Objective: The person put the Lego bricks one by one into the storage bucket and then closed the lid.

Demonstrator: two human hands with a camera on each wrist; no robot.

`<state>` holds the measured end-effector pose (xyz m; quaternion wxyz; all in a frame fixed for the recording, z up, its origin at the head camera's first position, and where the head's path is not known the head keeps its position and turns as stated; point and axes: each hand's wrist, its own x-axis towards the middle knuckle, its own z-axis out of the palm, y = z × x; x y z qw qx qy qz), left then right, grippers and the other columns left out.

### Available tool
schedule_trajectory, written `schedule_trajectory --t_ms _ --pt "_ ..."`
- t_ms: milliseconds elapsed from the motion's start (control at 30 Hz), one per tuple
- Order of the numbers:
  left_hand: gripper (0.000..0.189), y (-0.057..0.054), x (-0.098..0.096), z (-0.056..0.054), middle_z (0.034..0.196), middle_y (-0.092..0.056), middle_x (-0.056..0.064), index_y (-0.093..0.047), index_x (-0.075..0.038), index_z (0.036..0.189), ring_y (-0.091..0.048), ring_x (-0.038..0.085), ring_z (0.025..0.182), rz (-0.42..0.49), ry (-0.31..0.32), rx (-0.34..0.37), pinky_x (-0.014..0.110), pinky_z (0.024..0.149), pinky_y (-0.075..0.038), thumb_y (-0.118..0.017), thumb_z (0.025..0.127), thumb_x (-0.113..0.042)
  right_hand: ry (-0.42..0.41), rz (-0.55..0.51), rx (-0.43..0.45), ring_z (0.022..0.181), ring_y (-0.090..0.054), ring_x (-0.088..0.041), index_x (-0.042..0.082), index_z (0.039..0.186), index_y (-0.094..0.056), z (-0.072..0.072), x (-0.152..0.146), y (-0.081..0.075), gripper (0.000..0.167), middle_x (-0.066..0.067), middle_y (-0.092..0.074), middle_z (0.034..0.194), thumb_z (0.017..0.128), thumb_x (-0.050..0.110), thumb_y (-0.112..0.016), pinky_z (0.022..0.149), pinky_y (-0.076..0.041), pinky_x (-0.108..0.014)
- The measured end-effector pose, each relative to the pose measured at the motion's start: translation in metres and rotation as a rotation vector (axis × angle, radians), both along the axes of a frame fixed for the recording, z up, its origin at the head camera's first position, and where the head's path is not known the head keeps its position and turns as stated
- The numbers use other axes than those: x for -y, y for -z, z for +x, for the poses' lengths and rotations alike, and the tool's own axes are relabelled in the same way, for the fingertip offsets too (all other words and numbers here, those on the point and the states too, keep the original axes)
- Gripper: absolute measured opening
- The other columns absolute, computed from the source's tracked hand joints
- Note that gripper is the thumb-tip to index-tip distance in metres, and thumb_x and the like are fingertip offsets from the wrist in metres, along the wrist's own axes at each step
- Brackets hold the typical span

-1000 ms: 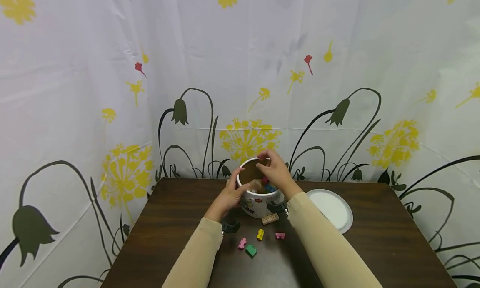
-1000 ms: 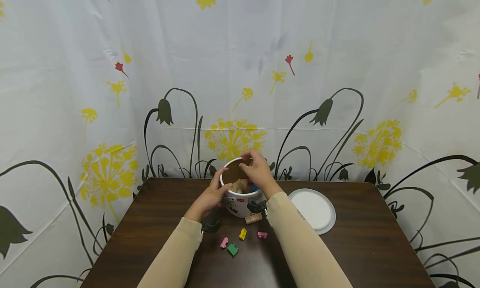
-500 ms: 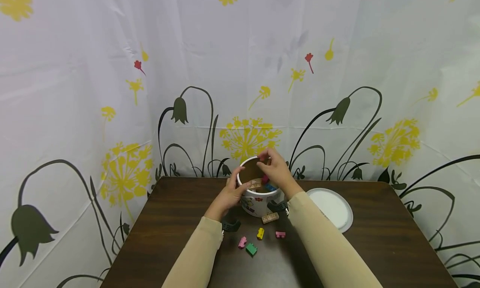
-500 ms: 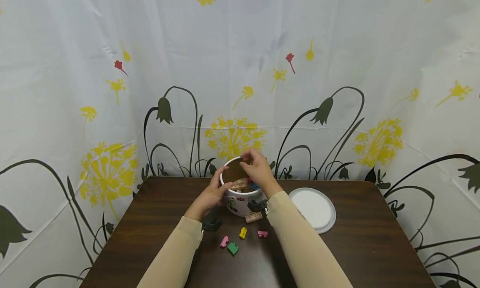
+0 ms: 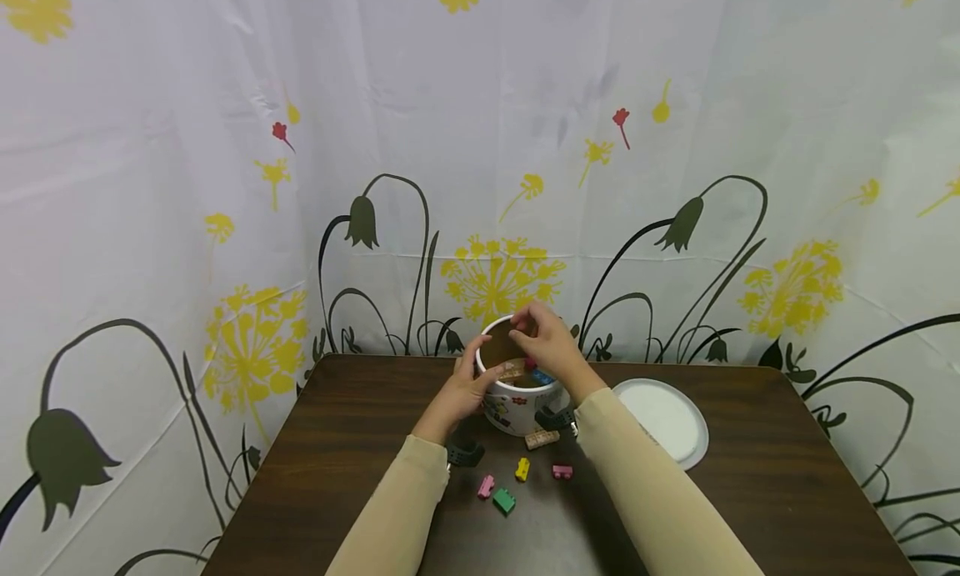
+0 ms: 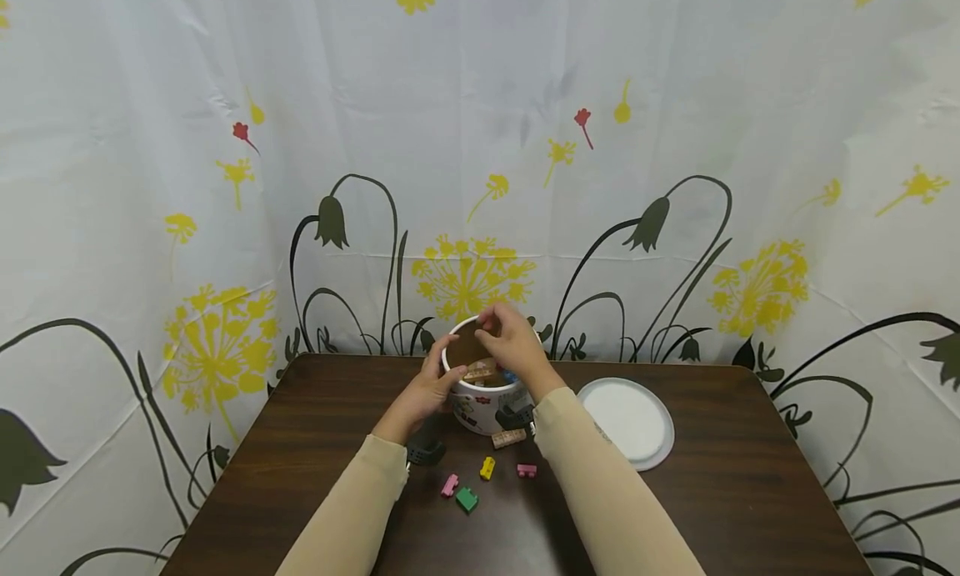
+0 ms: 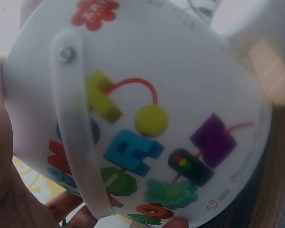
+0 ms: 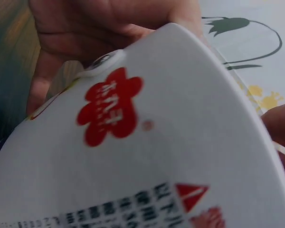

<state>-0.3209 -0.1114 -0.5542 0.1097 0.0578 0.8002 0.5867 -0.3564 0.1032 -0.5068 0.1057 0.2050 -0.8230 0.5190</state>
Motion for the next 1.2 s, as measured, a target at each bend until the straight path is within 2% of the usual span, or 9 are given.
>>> schedule_trajectory --t_ms 167,267,367,600,733,800,933,1067,1200 --pt "0.07 0.001 0.0 0.002 0.159 -0.031 0.026 -0.034 -0.048 0.162 -0.05 0.055 0.134 -0.027 -0.024 -0.034 0.064 0.087 -0.062 -0.07 0.102 -0.052 0.036 -0.151 -0.069 0.076 -0.057 -0.018 0.004 0.117 -0.07 0.008 -0.003 0.006 0.015 -0.006 -0.064 0.093 0.108 0.016 -0.07 0.069 -0.05 -0.029" --pt "0.07 0.003 -0.001 0.004 0.157 -0.033 0.025 -0.035 -0.047 0.161 -0.049 0.052 0.135 -0.026 -0.021 -0.048 0.062 0.092 -0.061 -0.071 0.101 -0.053 0.074 -0.25 -0.099 0.071 -0.054 -0.015 0.004 0.114 -0.071 0.015 -0.007 0.011 0.013 -0.006 -0.063 0.087 0.107 0.015 -0.071 0.065 -0.047 -0.026" --pt "0.07 0.004 -0.002 0.004 0.156 -0.033 0.025 -0.035 -0.047 0.161 -0.049 0.05 0.135 -0.028 -0.015 -0.051 0.059 0.094 -0.06 -0.071 0.101 -0.054 0.089 -0.293 -0.111 0.07 -0.052 -0.014 0.004 0.113 -0.071 0.025 -0.011 0.014 0.012 -0.007 -0.062 0.086 0.107 0.013 -0.072 0.064 -0.044 -0.024" --pt "0.072 0.0 -0.001 0.0 0.156 -0.035 0.025 -0.035 -0.048 0.16 -0.052 0.051 0.131 -0.068 -0.037 -0.069 0.054 0.082 -0.062 -0.071 0.099 -0.058 0.023 -0.285 -0.089 0.08 -0.057 -0.016 0.007 0.116 -0.07 0.049 -0.022 0.021 0.011 -0.012 -0.066 0.098 0.108 0.014 -0.07 0.07 -0.049 -0.023" --pt "0.071 0.002 -0.003 0.002 0.156 -0.034 0.027 -0.035 -0.045 0.161 -0.051 0.052 0.131 -0.057 -0.027 -0.066 0.055 0.083 -0.062 -0.07 0.1 -0.055 -0.05 -0.22 -0.027 0.09 -0.063 -0.016 0.01 0.115 -0.07 0.071 -0.037 0.025 0.008 -0.015 -0.07 0.106 0.108 0.014 -0.069 0.078 -0.052 -0.026" --pt "0.071 0.004 -0.003 0.005 0.156 -0.033 0.027 -0.036 -0.044 0.161 -0.05 0.052 0.133 -0.049 -0.024 -0.061 0.057 0.087 -0.061 -0.07 0.1 -0.054 -0.101 -0.189 0.001 0.097 -0.064 -0.014 0.011 0.115 -0.07 0.084 -0.046 0.028 0.007 -0.017 -0.07 0.11 0.108 0.014 -0.069 0.084 -0.054 -0.027" --pt "0.069 0.007 -0.002 0.007 0.157 -0.033 0.028 -0.036 -0.043 0.162 -0.05 0.053 0.134 -0.045 -0.032 -0.055 0.059 0.088 -0.061 -0.069 0.102 -0.049 -0.172 -0.164 0.024 0.107 -0.066 -0.015 0.011 0.116 -0.069 0.105 -0.061 0.03 0.007 -0.019 -0.068 0.114 0.109 0.012 -0.067 0.092 -0.056 -0.028" --pt "0.069 0.002 -0.001 0.006 0.157 -0.033 0.028 -0.035 -0.044 0.162 -0.05 0.052 0.134 -0.056 -0.036 -0.066 0.056 0.087 -0.061 -0.069 0.102 -0.049 -0.165 -0.142 0.051 0.106 -0.067 -0.015 0.014 0.116 -0.069 0.124 -0.068 0.031 0.007 -0.019 -0.068 0.114 0.109 0.013 -0.067 0.09 -0.058 -0.027" --pt "0.071 -0.003 -0.001 0.005 0.159 -0.033 0.026 -0.034 -0.045 0.162 -0.049 0.052 0.136 -0.068 -0.026 -0.076 0.059 0.093 -0.06 -0.069 0.101 -0.054 -0.155 -0.134 0.078 0.1 -0.067 -0.019 0.012 0.114 -0.069 0.147 -0.069 0.035 0.006 -0.013 -0.068 0.109 0.109 0.012 -0.067 0.086 -0.058 -0.029"
